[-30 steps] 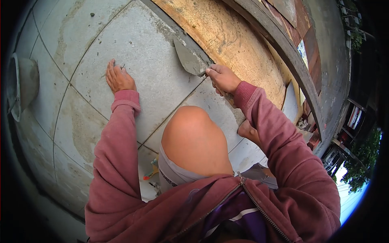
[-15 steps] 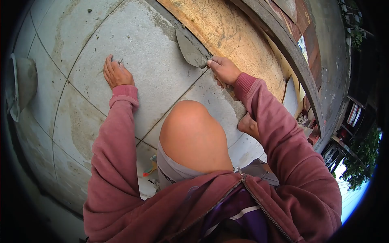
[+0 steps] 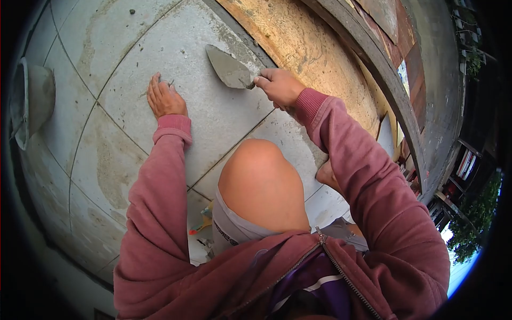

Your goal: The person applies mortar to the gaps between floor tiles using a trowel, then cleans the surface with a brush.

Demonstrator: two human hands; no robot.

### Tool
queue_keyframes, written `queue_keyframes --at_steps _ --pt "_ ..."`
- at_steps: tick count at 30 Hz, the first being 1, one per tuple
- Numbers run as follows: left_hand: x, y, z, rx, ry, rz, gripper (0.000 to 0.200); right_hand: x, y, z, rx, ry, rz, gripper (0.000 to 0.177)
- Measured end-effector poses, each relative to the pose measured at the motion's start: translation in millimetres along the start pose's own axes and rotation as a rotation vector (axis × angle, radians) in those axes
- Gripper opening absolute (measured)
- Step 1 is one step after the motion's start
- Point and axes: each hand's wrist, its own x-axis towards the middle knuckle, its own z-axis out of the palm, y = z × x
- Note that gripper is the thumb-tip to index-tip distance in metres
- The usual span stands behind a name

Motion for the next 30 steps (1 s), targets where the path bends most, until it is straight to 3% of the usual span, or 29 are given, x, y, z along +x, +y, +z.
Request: queue_keyframes --at_steps 2,7,10,13,17,18,20,24,26,30 --pt "-1.3 -1.1 1.0 0.009 -0.007 -0.010 0.017 18.1 -19.3 -6.1 0.142 0.003 0.033 0.033" --pt "-0.8 -1.1 1.7 0.007 -0.004 -0.021 0.015 13.5 -22.4 -3.8 -0.004 -0.004 0.021 0.031" --pt "-1.7 -1.2 0.1 -0.009 0.021 0.011 0.014 29.5 -33.0 -12.1 0.209 0.034 0.118 0.031" --pt "2.7 -2.8 5.6 0.015 0.015 -0.018 0.013 19.2 -21.4 -5.3 0.031 -0.033 0.003 0.032" --pt "0.2 -2.5 -2.1 0.002 0.003 -0.007 0.013 18.7 -26.0 -14.6 0.127 0.000 0.100 0.032" --pt "0.1 1.2 -3.6 0.006 0.009 0.009 0.014 28.4 -29.2 -14.9 0.129 0.111 0.034 0.031" --pt "4.4 2.3 0.0 0.014 0.001 -0.003 0.014 31.6 -37.3 -11.2 0.146 0.102 0.046 0.032" --pt "-0.5 1.0 -2.1 -0.029 -0.016 -0.030 0.017 20.3 -43.4 0.6 -0.039 -0.092 -0.012 0.032" --pt "-0.5 1.8 -2.8 -0.029 -0.021 -0.030 0.018 33.1 -52.3 -2.0 0.118 0.117 0.042 0.032" --pt "0.5 1.5 -8.0 -0.048 -0.033 -0.041 0.023 43.2 -105.2 25.4 -0.074 -0.021 -0.150 0.035"
